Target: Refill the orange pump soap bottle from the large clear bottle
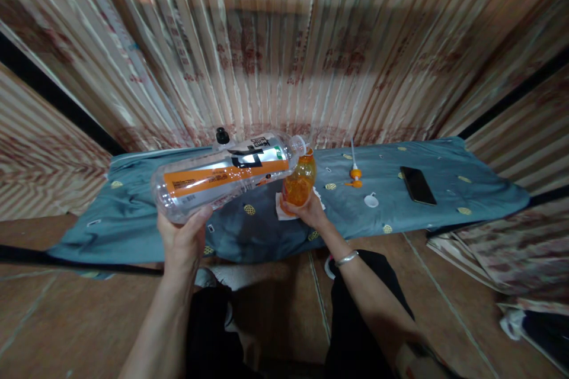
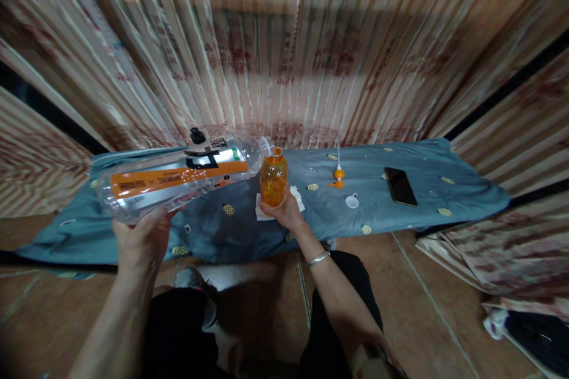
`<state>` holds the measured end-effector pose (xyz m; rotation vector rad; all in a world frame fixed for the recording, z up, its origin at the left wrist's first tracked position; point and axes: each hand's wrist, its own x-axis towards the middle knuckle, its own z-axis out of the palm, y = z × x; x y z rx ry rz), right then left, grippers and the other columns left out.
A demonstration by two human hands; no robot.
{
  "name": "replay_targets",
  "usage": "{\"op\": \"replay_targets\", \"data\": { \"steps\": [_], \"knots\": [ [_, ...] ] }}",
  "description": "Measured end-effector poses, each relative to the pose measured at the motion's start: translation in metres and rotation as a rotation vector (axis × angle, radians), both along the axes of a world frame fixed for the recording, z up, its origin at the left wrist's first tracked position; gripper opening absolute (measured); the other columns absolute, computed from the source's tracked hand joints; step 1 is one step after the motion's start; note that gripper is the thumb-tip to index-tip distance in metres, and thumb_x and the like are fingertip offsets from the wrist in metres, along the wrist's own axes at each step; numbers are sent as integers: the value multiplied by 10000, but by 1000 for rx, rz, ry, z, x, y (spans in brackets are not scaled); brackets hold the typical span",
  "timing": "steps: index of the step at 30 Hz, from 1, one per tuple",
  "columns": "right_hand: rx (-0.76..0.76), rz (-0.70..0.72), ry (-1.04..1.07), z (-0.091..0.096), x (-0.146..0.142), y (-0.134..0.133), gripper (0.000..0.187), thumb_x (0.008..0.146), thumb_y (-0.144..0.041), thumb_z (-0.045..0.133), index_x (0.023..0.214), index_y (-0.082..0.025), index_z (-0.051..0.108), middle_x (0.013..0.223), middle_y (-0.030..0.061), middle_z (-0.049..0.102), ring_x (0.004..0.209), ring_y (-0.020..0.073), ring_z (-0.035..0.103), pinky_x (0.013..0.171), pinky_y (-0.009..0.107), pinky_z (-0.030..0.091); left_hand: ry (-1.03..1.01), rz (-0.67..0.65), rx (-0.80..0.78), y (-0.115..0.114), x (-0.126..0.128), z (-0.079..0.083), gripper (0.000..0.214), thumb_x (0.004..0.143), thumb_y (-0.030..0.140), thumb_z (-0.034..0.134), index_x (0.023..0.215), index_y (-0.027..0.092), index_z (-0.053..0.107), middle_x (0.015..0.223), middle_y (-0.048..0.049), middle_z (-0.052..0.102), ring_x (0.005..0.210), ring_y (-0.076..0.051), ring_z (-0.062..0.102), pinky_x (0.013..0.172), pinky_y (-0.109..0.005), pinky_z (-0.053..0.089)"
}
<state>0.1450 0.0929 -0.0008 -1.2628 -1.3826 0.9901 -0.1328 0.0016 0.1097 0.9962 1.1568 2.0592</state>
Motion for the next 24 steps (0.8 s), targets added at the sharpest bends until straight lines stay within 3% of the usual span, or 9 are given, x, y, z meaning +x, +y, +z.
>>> {"op": "replay_targets", "data": {
  "steps": [5,12,18,24],
  "knots": [
    [1,-9,-29,0,-1,0,731,675,-482,1087,1284,-302,724,1321,104,947,1277,388,917,1213,601,744,0,-11,-13,0,-3,-3,735,566,565,1197,1149,269,862,1164,-96,880,1182,-381,857,1130,-573,732],
    [-19,-18,-9,2,-2,0,727,641,-452,1087,1248,-305,714,1298,97,953,1244,389,927,1204,601,747,-57,18,-18,0,-1,-1,709,488,547,1222,1040,277,868,1052,-47,875,1034,-301,836,1115,-522,741],
    [-4,-22,-37,1,-1,0,727,648,-456,1081,1255,-316,707,1293,78,955,1248,377,925,1197,570,744,-20,1,-20,0,-6,-4,693,557,532,1194,1128,286,887,1112,-54,888,1073,-321,854,1124,-545,744],
    [3,-17,-37,-1,0,1,755,656,-489,1073,1292,-309,708,1331,102,945,1261,392,917,1187,581,740,-52,2,-12,1,-4,-4,699,522,527,1220,1094,276,906,1101,-55,899,1026,-291,847,1057,-488,764]
  ]
}}
